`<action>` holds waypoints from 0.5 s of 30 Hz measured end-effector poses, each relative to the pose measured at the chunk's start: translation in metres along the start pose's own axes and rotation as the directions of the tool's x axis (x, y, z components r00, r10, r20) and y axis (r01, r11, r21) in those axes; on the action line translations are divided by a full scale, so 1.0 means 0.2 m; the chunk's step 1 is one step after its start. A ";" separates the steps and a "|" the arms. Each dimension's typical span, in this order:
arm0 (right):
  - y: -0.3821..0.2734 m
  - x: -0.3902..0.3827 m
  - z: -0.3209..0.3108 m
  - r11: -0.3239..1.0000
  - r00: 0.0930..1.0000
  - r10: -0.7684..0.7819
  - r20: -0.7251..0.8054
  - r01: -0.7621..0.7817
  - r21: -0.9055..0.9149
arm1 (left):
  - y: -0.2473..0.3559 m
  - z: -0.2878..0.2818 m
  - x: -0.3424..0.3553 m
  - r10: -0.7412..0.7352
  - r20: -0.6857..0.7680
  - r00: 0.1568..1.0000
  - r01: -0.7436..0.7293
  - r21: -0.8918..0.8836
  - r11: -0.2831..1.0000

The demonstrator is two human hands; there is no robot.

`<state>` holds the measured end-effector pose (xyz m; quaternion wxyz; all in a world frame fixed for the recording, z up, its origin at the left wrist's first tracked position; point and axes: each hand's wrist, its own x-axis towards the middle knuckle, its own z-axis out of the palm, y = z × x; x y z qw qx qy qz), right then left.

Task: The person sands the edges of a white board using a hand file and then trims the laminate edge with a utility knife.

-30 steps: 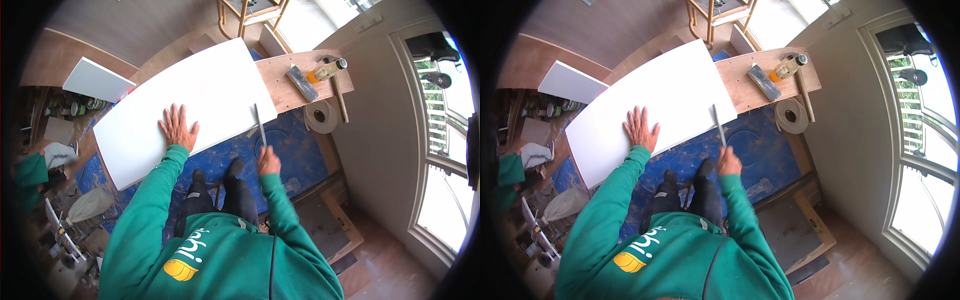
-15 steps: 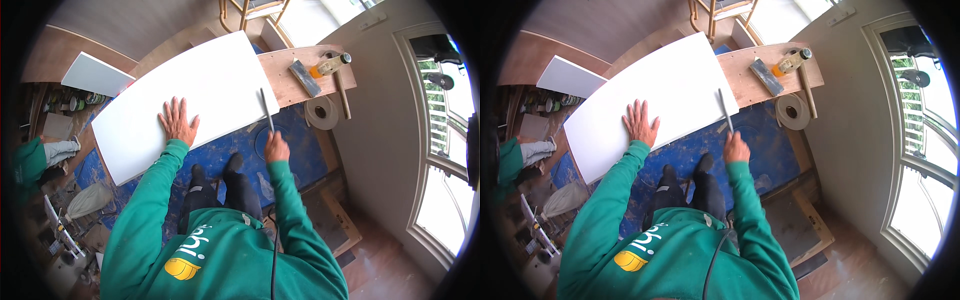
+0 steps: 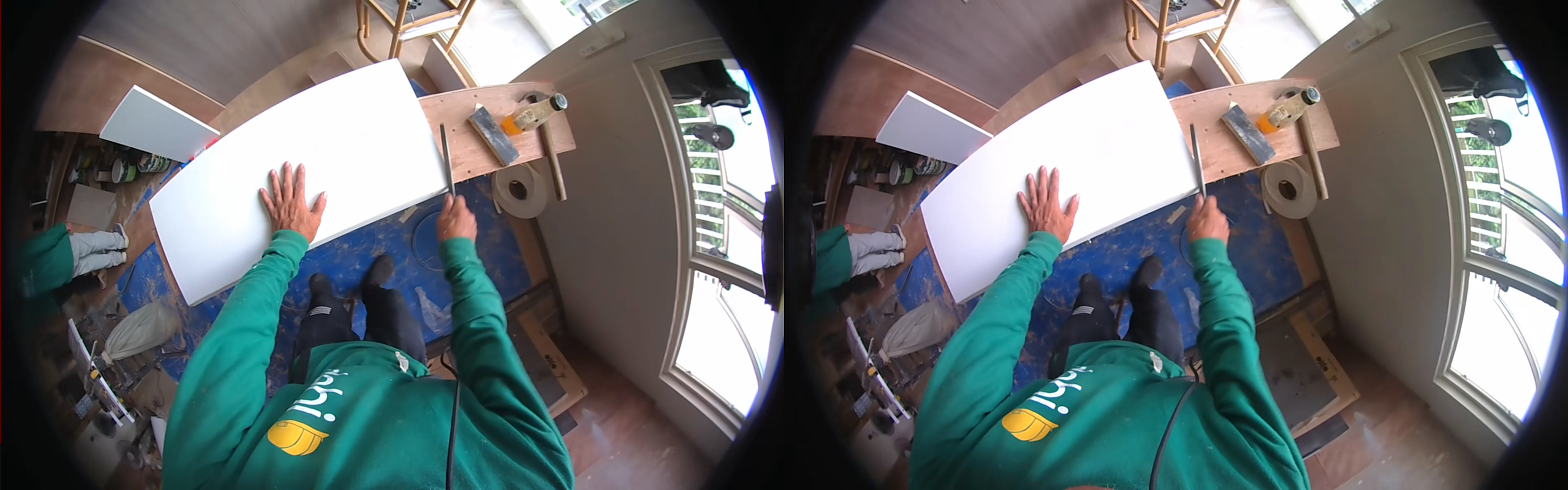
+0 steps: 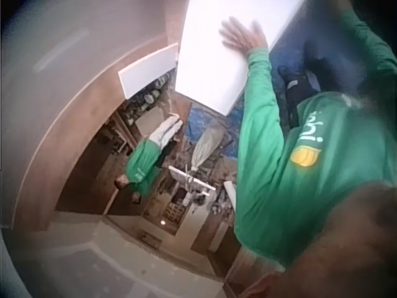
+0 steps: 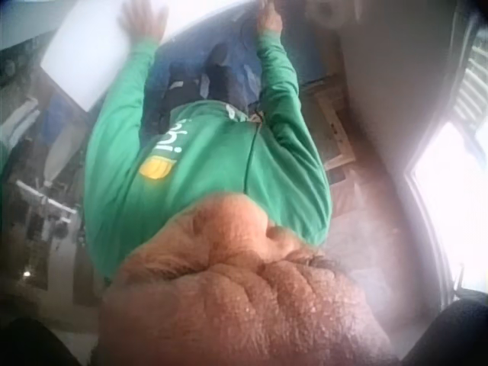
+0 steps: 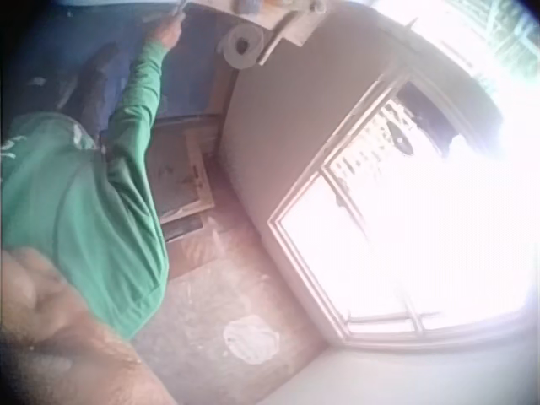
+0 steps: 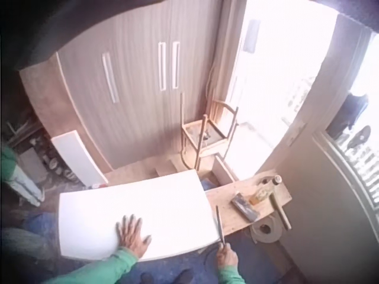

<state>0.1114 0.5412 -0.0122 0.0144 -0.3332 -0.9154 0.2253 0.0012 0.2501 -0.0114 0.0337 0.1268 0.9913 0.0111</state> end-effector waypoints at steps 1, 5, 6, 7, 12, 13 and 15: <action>0.00 -0.09 0.04 0.999 0.999 0.031 0.019 -0.032 0.042 | -0.01 -0.01 0.00 -0.027 0.035 0.999 0.027 0.007 1.000; 0.04 -0.46 0.05 1.000 0.994 0.030 0.104 -0.031 0.005 | -0.05 -0.02 -0.01 -0.032 0.034 0.999 0.031 0.021 0.999; 0.02 -0.40 0.02 1.000 0.995 -0.004 0.098 0.004 -0.005 | -0.05 -0.01 -0.02 -0.025 0.015 1.000 0.025 0.023 0.999; -0.01 -0.24 -0.01 0.999 0.997 -0.040 0.071 0.041 -0.019 | -0.03 -0.01 0.00 -0.011 -0.018 1.000 0.011 0.013 1.000; -0.02 -0.11 0.01 1.000 1.000 -0.006 0.017 0.006 -0.003 | -0.02 0.00 0.00 -0.019 0.011 1.000 0.019 -0.011 1.000; -0.03 -0.24 0.05 0.998 0.997 0.036 0.063 -0.038 0.039 | -0.03 -0.01 0.00 -0.025 0.009 1.000 0.025 -0.008 1.000; -0.02 -0.49 0.07 0.999 0.992 0.027 0.122 -0.030 0.019 | -0.05 -0.01 0.00 -0.041 0.009 0.999 0.041 -0.004 0.999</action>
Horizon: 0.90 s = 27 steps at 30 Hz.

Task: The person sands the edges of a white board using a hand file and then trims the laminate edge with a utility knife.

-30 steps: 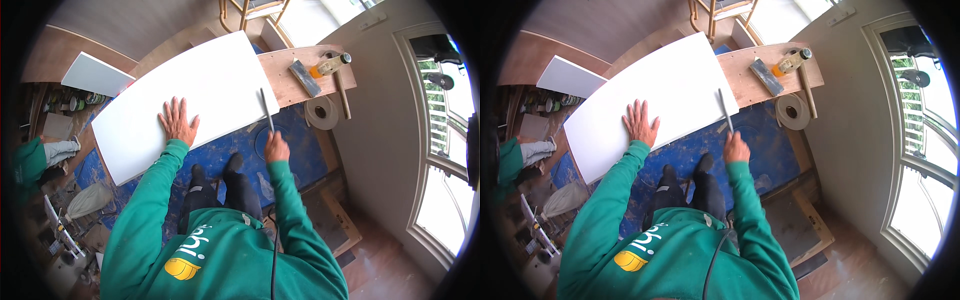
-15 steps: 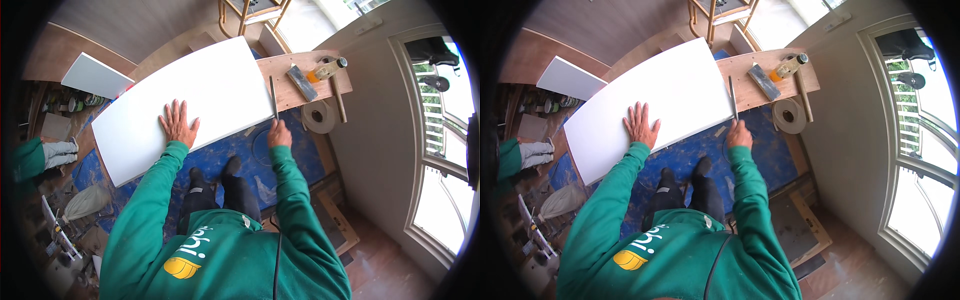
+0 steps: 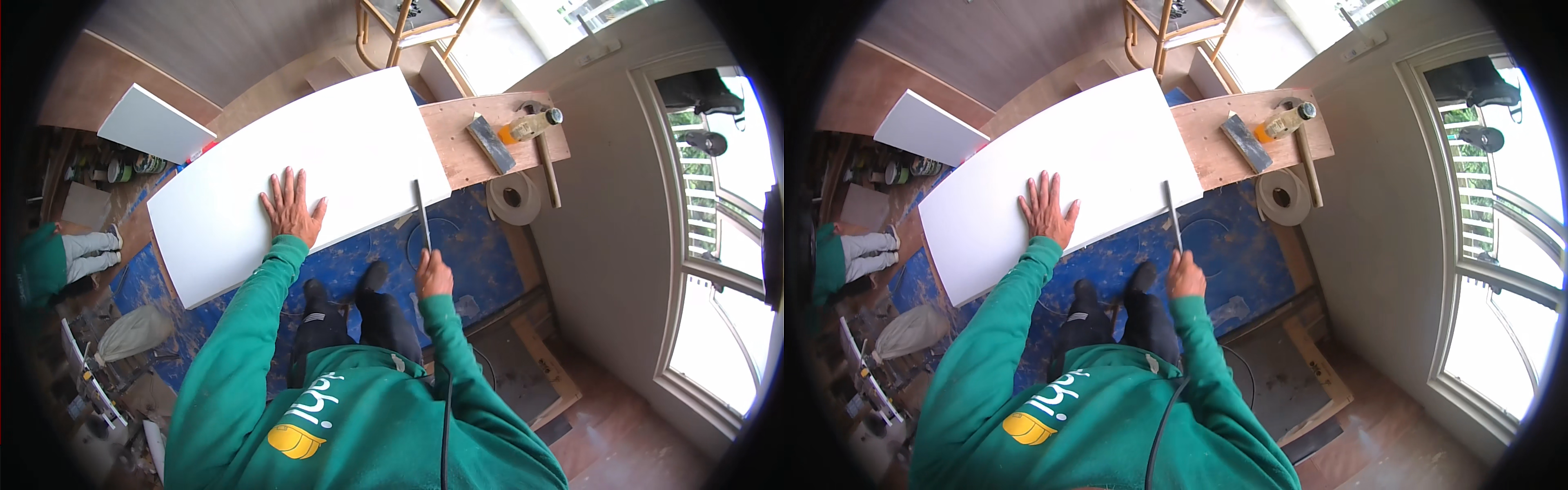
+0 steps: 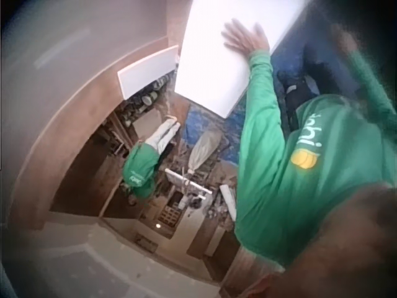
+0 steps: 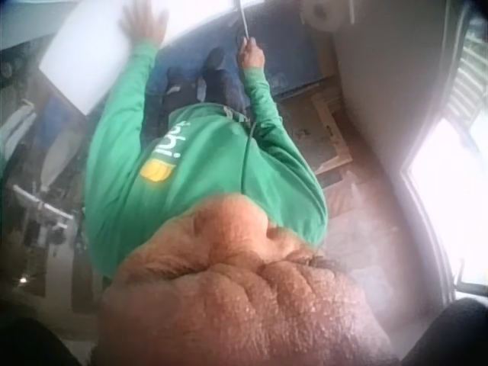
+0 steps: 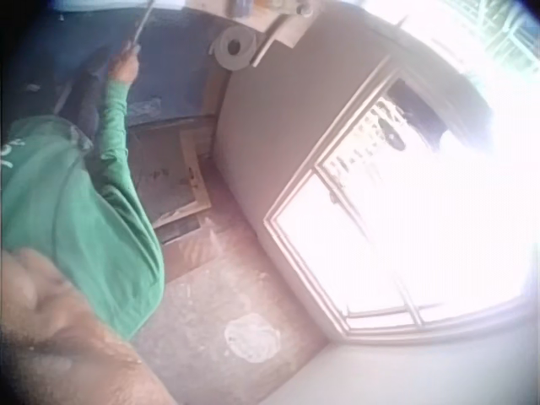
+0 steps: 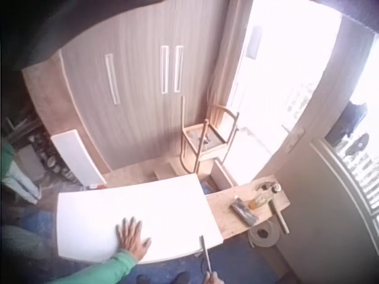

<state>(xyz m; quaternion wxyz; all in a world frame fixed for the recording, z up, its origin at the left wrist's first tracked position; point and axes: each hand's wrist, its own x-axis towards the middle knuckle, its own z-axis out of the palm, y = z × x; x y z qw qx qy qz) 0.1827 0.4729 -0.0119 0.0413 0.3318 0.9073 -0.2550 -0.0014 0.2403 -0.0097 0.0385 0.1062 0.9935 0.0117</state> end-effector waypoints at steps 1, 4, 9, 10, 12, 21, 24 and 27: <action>-0.02 -0.02 -0.02 0.999 1.000 -0.006 0.013 0.006 -0.034 | 0.00 0.00 0.01 0.007 -0.015 1.000 -0.007 0.005 1.000; 0.04 0.33 -0.10 0.994 0.994 -0.065 -0.091 0.057 -0.088 | 0.06 -0.01 0.00 0.036 -0.010 0.999 -0.036 -0.011 0.999; 0.01 0.34 -0.10 0.999 0.998 0.014 -0.057 -0.016 -0.034 | 0.06 0.00 -0.01 0.009 -0.012 1.000 -0.009 -0.002 1.000; 0.06 0.22 -0.05 1.000 1.000 0.007 -0.017 -0.007 0.002 | 0.06 0.01 0.01 0.002 0.031 1.000 -0.002 -0.009 1.000; 0.08 0.07 -0.04 0.998 0.999 0.024 0.025 -0.023 -0.050 | 0.06 0.03 0.01 0.023 -0.034 0.999 -0.024 -0.027 0.999; -0.01 0.20 0.02 0.988 0.997 -0.063 -0.032 0.067 0.136 | -0.02 0.06 -0.01 0.020 -0.167 0.986 -0.050 -0.175 0.983; 0.18 -0.05 0.14 0.978 0.972 -0.208 -0.108 0.209 -0.009 | 0.05 -0.02 0.00 0.034 -0.010 0.999 -0.036 -0.261 0.965; 0.29 0.17 0.03 0.897 0.928 -0.367 -0.066 0.334 -0.290 | 0.04 -0.04 -0.06 0.035 0.072 0.997 -0.013 -0.279 0.960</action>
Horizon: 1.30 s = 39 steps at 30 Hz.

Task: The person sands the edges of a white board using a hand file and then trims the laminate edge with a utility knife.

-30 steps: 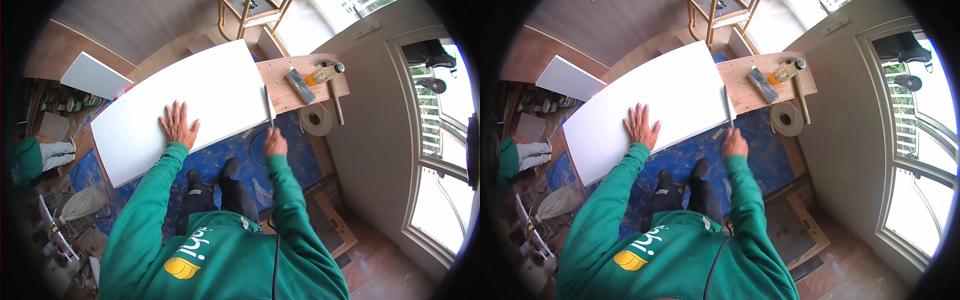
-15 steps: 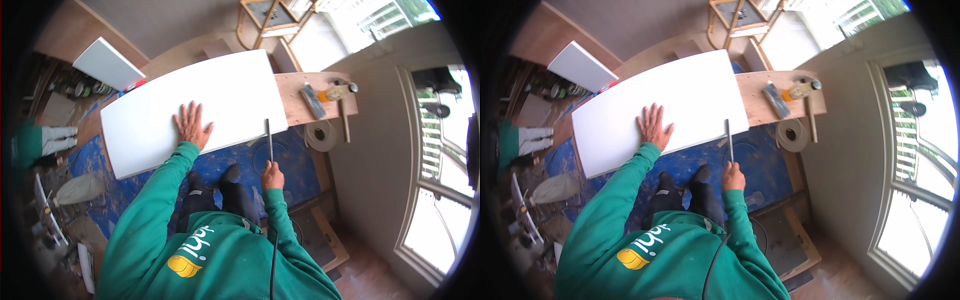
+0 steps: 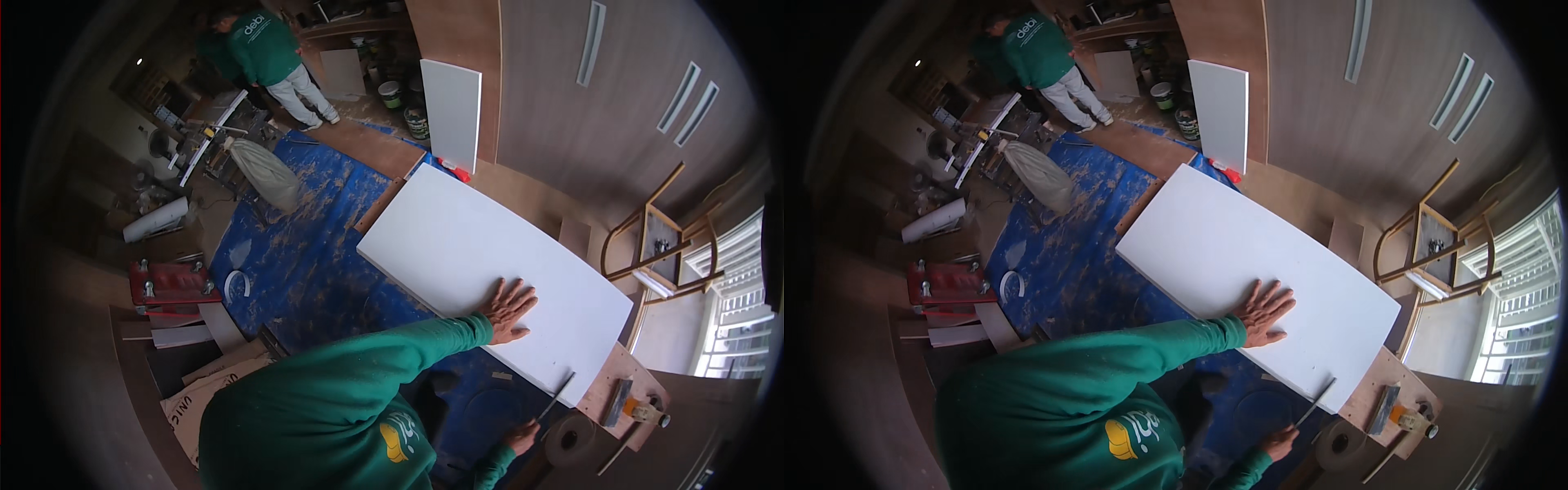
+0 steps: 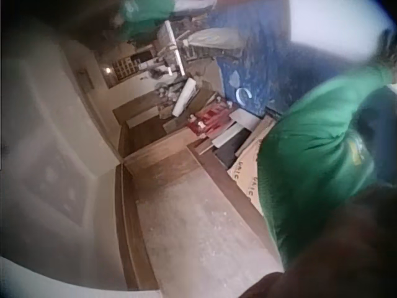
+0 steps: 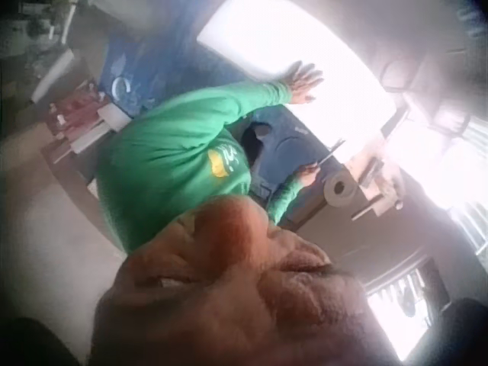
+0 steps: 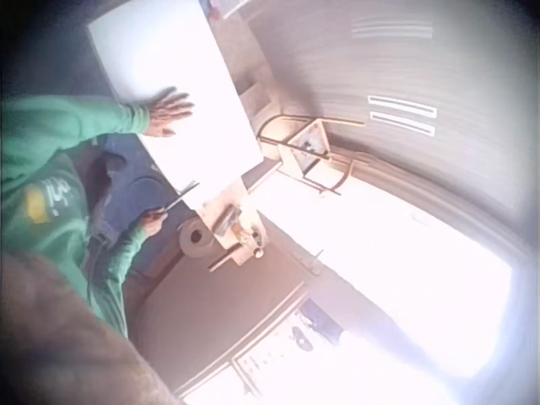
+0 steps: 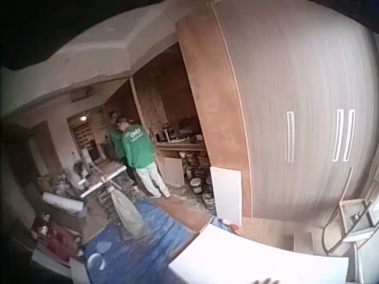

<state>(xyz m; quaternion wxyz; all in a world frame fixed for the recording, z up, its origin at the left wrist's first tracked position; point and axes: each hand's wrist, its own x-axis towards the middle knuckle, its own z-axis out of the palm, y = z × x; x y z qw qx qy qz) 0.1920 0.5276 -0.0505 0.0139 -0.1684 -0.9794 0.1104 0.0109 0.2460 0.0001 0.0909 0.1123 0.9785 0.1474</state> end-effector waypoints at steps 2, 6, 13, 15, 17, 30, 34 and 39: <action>0.17 0.33 -0.02 0.967 0.971 0.208 -0.120 -0.186 0.173 | 0.00 -0.02 -0.01 -0.012 -0.018 1.000 0.012 -0.019 1.000; 0.16 0.61 -0.14 0.873 0.926 0.342 -0.158 -0.251 0.418 | 0.02 -0.01 0.02 -0.009 -0.028 1.000 0.009 -0.016 1.000; -0.03 0.59 -0.05 0.718 0.897 0.438 -0.050 -0.316 0.620 | 0.01 -0.02 0.02 -0.020 -0.035 0.999 0.018 -0.067 0.998; -0.06 0.56 -0.02 0.697 0.859 0.507 -0.074 -0.358 0.621 | -0.01 0.00 0.01 -0.024 -0.053 0.998 0.021 -0.061 0.998; -0.04 0.55 0.03 0.640 0.810 0.554 -0.190 -0.269 0.719 | -0.01 0.05 0.02 0.022 -0.159 0.987 -0.032 -0.057 0.998; 0.31 0.59 0.25 0.601 0.853 0.484 -0.196 -0.161 0.783 | 0.14 0.30 -0.51 0.702 -0.092 0.706 -0.600 -0.605 0.524; 0.13 0.55 0.14 0.550 0.818 0.568 -0.085 -0.301 0.779 | 0.28 0.38 -0.66 0.413 0.369 0.833 0.132 -0.856 0.500; -0.02 0.58 0.06 0.627 0.837 0.533 -0.124 -0.292 0.722 | 0.26 0.29 -0.35 0.017 0.669 0.743 0.523 -0.565 -0.638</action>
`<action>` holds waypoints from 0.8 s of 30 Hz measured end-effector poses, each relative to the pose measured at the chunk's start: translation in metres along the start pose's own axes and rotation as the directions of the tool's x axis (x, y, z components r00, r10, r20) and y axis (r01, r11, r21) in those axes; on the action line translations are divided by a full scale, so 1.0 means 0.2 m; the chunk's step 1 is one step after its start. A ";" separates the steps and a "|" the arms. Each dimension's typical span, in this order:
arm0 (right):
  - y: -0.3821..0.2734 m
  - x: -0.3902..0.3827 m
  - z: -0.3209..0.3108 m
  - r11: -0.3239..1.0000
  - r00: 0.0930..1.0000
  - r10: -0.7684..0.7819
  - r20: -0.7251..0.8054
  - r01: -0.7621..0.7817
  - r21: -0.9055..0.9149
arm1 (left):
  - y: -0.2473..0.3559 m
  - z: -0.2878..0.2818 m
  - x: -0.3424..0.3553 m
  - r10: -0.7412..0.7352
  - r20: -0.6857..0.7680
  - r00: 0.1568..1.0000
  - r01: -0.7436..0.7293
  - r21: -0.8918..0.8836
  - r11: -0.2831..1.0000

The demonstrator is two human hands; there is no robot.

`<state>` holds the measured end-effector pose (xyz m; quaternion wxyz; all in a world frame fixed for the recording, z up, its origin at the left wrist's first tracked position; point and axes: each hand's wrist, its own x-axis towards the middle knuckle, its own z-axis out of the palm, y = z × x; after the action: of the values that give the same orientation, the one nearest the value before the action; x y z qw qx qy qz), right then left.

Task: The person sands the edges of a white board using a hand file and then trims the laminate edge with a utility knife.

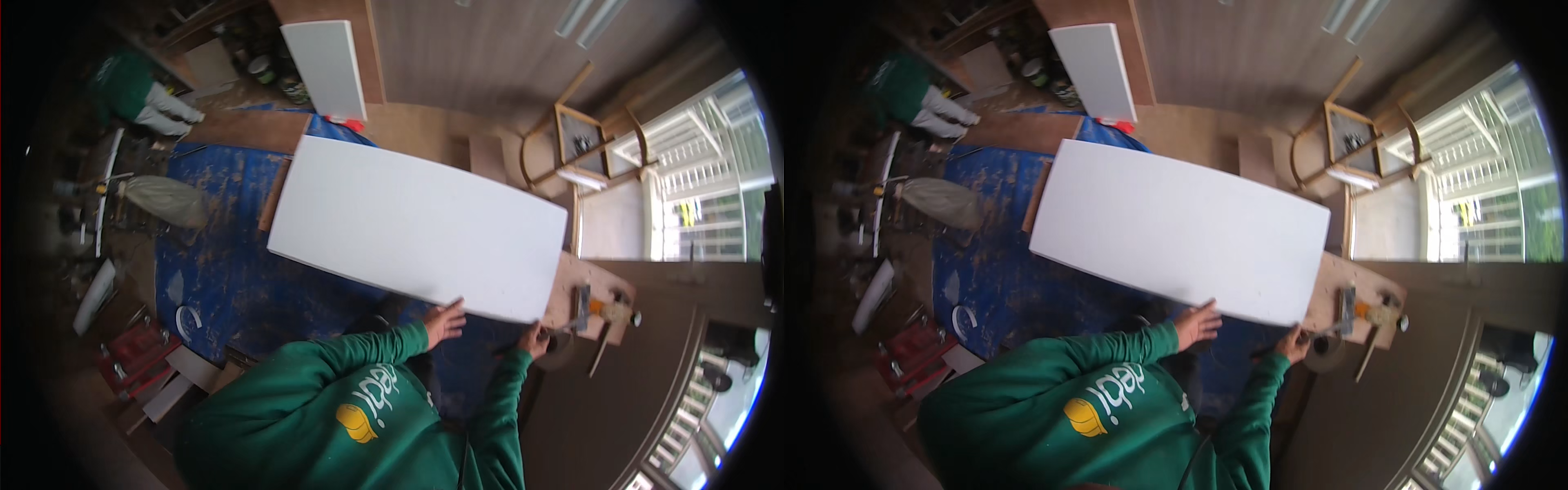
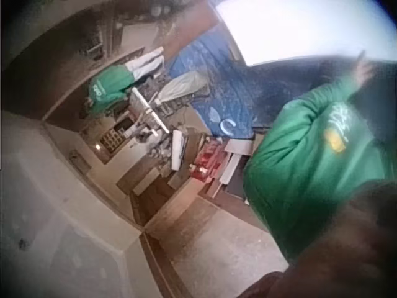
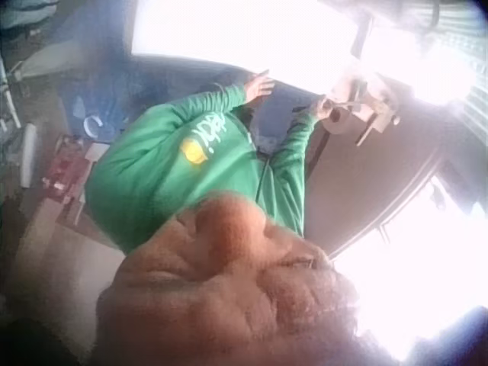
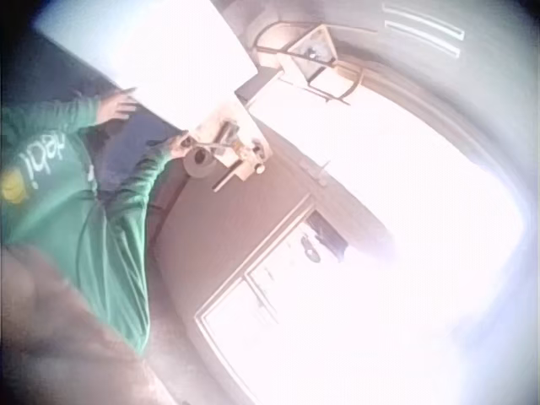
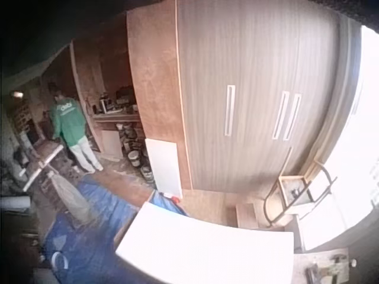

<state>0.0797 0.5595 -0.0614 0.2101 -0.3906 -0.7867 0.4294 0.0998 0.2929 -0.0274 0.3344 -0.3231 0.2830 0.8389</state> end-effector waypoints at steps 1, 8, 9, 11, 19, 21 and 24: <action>0.08 0.08 -0.04 0.981 0.998 0.069 -0.004 -0.067 0.183 | 0.00 0.10 0.06 -0.079 -0.132 0.988 0.054 -0.186 0.981; -0.06 -0.03 -0.04 0.880 0.960 0.260 0.107 -0.281 0.383 | -0.06 0.11 0.04 0.185 -0.308 0.933 -0.230 -0.116 0.966; -0.19 -0.09 -0.08 0.867 0.957 0.263 0.122 -0.290 0.406 | -0.04 0.12 -0.03 0.244 -0.305 0.921 -0.270 -0.047 0.962; -0.16 -0.06 -0.13 0.878 0.986 0.154 0.059 -0.164 0.450 | -0.04 0.17 -0.07 0.295 -0.259 0.920 -0.290 0.056 0.955; 0.01 -0.23 -0.16 0.920 0.977 0.185 0.106 -0.210 0.331 | -0.07 -0.08 -0.02 0.253 -0.239 0.938 -0.206 0.205 0.957; 0.01 -0.31 -0.23 0.954 0.989 0.117 0.087 -0.137 0.268 | -0.07 -0.10 -0.10 0.238 -0.207 0.949 -0.169 0.304 0.938; 0.04 -0.40 -0.43 0.873 0.888 0.341 0.310 -0.421 0.247 | -0.04 -0.05 -0.23 0.157 -0.387 0.909 0.183 0.708 0.682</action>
<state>0.1891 0.5429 -0.0214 0.0753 -0.4425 -0.6373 0.6264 0.1357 0.2738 -0.0020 0.3729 -0.3361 0.6557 0.5640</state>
